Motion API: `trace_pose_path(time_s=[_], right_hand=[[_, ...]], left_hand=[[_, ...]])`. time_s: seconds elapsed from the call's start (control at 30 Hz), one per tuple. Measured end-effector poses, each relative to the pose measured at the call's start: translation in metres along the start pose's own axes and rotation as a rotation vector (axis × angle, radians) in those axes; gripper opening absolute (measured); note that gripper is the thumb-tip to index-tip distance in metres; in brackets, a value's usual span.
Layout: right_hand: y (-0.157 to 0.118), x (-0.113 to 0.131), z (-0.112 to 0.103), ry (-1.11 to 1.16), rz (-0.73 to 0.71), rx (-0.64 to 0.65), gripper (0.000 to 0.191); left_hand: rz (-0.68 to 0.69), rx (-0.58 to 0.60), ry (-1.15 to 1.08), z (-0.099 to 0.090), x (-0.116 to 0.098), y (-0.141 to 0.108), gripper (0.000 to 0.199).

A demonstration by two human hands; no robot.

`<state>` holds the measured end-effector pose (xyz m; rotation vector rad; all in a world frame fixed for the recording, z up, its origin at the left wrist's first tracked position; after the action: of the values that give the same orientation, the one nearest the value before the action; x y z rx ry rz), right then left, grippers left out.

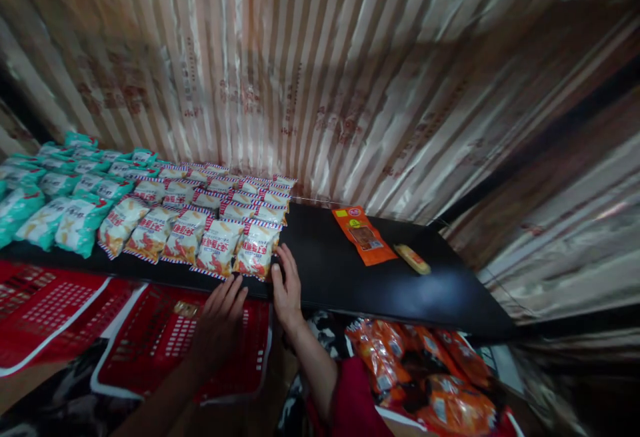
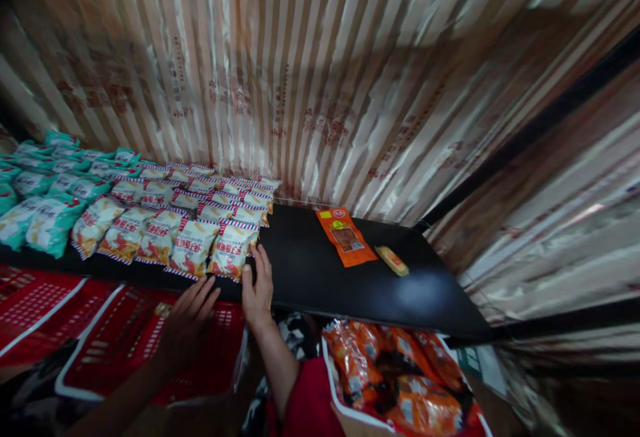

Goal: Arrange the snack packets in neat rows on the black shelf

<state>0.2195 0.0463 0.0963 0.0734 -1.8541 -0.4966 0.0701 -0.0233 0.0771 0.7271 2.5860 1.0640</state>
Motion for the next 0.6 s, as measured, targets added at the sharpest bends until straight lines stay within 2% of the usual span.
trace_pose_path(time_s=[0.1,0.17,0.3,0.37,0.47,0.53,0.6], right_hand=[[-0.005,-0.001,-0.006,-0.005,-0.005,-0.003,0.043],[-0.009,-0.002,-0.014,-0.004,0.003,-0.007,0.043],[-0.018,0.002,-0.048,0.016,0.012,-0.023,0.04],[-0.025,0.008,-0.079,0.005,-0.02,-0.049,0.039],[-0.042,0.012,-0.138,-0.076,-0.072,-0.099,0.038],[-0.055,0.009,-0.18,-0.156,-0.088,-0.112,0.037],[-0.07,0.004,-0.221,-0.262,-0.134,-0.092,0.035]], left_hand=[[-0.09,0.041,0.086,0.003,-0.005,-0.001,0.037],[-0.103,0.035,0.115,0.002,-0.013,0.0,0.035],[-0.123,-0.009,0.077,-0.006,-0.042,0.003,0.034],[-0.137,-0.021,0.016,-0.012,-0.064,0.005,0.035],[-0.149,-0.032,-0.119,-0.023,-0.104,0.01,0.038],[-0.173,0.0,-0.205,-0.027,-0.132,0.015,0.039],[-0.223,0.081,-0.264,-0.025,-0.162,0.019,0.039]])
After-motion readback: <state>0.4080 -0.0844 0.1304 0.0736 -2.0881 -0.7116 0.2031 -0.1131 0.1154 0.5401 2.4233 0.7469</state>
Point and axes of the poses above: each hand's wrist, its own y-axis towards the middle knuckle, its own z-axis out of the palm, x = y × z, the point moved 7 cm from there along y, towards the middle knuckle, and after that the axes turned 3 degrees about -x, right-handed, at the moved point
